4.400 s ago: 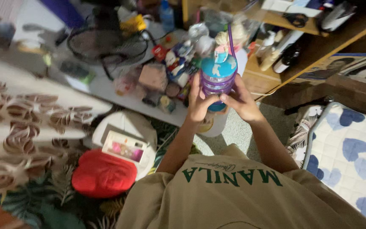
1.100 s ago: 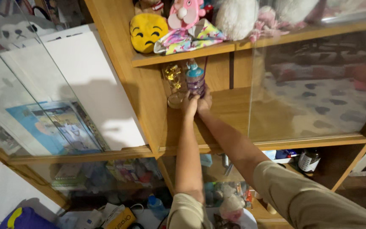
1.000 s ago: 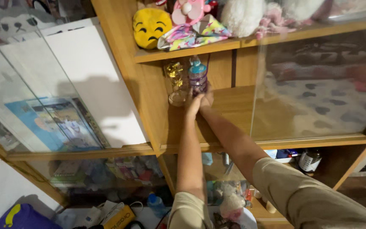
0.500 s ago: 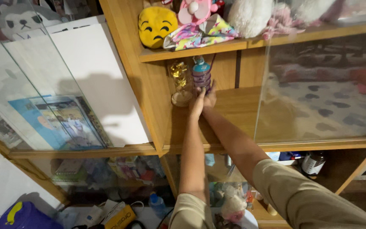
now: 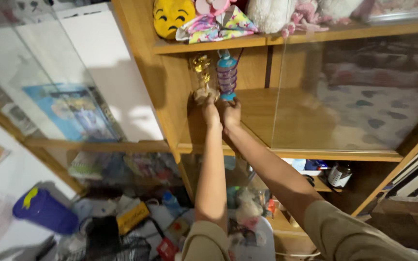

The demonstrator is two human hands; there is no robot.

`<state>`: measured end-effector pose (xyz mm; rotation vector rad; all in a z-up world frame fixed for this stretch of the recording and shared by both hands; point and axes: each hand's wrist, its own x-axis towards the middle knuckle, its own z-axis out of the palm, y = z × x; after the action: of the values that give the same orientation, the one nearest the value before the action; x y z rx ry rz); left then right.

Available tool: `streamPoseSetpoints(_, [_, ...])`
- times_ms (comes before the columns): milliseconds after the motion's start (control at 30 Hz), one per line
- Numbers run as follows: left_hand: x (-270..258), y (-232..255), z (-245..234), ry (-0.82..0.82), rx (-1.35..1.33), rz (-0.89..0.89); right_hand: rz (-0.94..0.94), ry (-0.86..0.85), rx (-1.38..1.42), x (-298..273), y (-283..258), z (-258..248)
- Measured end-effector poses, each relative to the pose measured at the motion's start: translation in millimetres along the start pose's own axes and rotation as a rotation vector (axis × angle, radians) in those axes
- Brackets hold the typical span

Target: The person wipes several decorative items, including a gold rose in a glass dome, a blue water bottle, and a doll, with a cloth before placing them on a wooden shelf.

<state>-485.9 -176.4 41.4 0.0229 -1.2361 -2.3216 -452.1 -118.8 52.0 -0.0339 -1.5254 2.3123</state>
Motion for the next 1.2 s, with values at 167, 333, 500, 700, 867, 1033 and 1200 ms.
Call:
streamPoseSetpoints(167, [-75.9,11.0,-33.6,0.062,-0.247,-0.06,0.22,-0.214,0.421,-52.4,5.5,-37.8])
streamPoseSetpoints(333, [-189.8,43.3,-61.0,0.121,-0.151,-0.059,0.264,-0.411,0.442,-131.2,-20.4,-89.6])
streamPoseSetpoints(500, [-280.4,51.0,-87.5,0.164,-0.17,-0.013,0.325,-0.495,0.377,-199.9,-42.0,-139.1])
streamPoseSetpoints(700, [-399.1,66.4,-121.9,0.3,-0.069,-0.026,0.421,-0.544,0.314,-271.1,-48.3,-206.5])
streamPoseSetpoints(867, [-496.5,74.8,-160.6,0.387,-0.069,-0.1,0.533,-0.593,0.355,-327.6,-35.8,-269.1])
streamPoseSetpoints(1033, [-566.5,84.2,-223.1,0.408,0.017,-0.104,0.592,-0.746,0.017,-366.6,-9.7,-324.9])
streamPoseSetpoints(1200, [-626.4,65.4,-272.0,0.315,-0.228,0.048,0.423,-0.941,-0.174,-410.6,22.3,-360.9])
